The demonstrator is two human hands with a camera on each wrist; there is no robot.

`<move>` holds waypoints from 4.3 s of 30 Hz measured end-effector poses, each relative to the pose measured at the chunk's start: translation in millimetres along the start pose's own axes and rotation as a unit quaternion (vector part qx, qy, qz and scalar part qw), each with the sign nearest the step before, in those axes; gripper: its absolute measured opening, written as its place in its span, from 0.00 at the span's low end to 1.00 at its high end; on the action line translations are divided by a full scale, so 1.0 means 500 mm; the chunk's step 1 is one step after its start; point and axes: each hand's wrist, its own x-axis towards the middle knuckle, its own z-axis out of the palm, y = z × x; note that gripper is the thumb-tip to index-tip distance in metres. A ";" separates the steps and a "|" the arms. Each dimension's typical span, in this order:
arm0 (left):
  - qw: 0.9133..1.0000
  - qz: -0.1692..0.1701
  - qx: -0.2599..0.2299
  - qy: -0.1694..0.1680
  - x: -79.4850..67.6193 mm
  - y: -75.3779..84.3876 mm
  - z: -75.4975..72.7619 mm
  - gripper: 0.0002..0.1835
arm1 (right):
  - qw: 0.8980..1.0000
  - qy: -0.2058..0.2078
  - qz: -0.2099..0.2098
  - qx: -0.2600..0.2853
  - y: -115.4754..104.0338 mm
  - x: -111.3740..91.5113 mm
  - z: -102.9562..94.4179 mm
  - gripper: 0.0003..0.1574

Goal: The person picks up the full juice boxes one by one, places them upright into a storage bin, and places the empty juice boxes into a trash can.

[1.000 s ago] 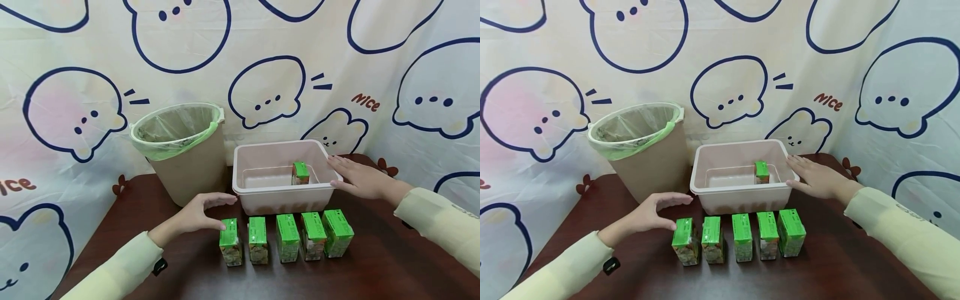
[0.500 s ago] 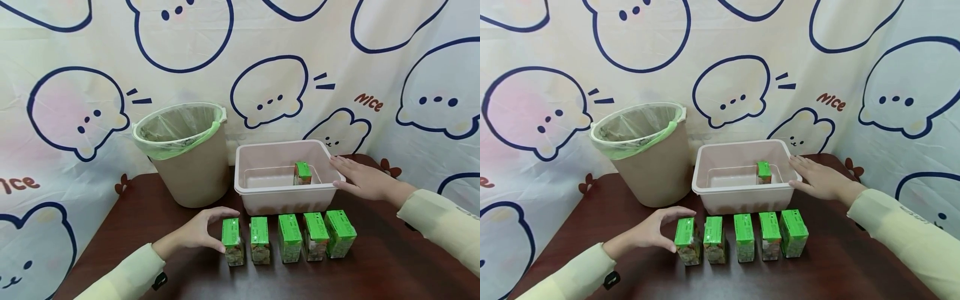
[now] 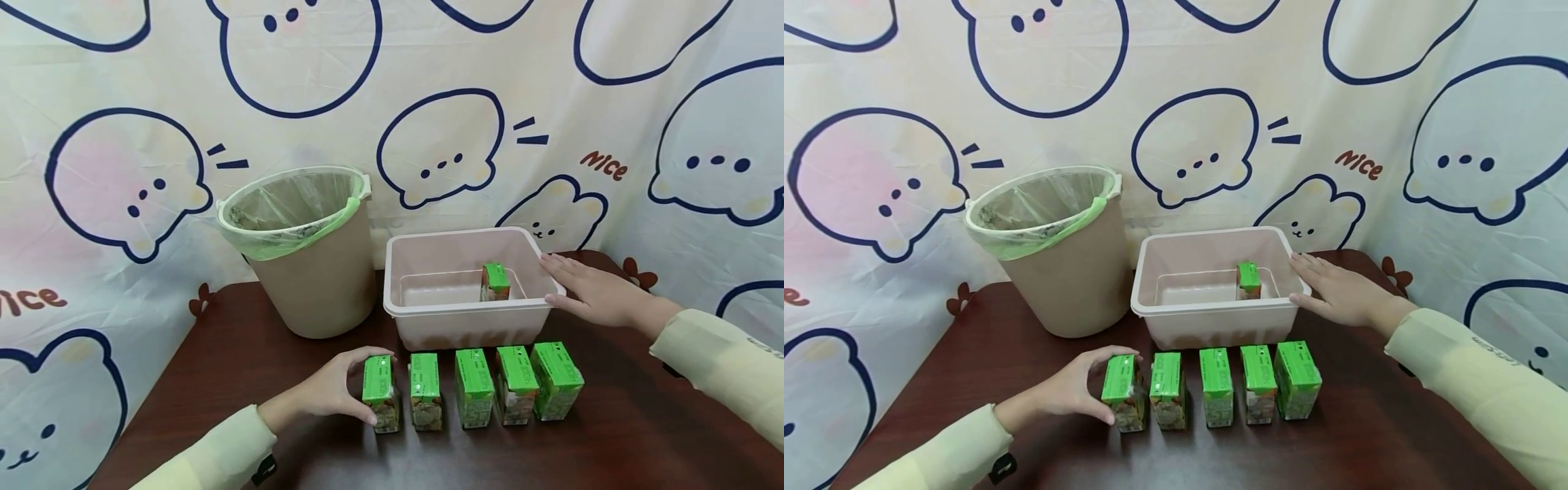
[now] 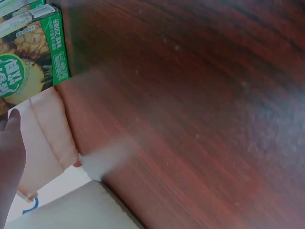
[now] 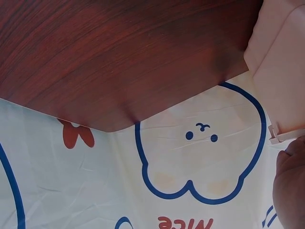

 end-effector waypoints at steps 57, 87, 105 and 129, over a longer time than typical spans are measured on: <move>0.993 0.079 -0.024 0.080 0.077 0.145 -0.098 0.34 | 1.000 -0.016 -0.002 0.010 -0.007 -0.004 -0.010 0.49; 0.989 0.069 -0.009 0.132 0.326 0.217 -0.116 0.27 | 1.000 0.000 0.003 0.012 -0.001 -0.007 -0.001 0.48; 0.992 0.022 -0.006 0.121 0.426 0.156 -0.083 0.26 | 1.000 -0.005 0.007 0.013 0.002 -0.009 0.001 0.48; 0.994 -0.068 0.066 0.053 0.470 0.085 -0.038 0.39 | 1.000 -0.004 0.007 0.010 0.007 -0.002 0.009 0.49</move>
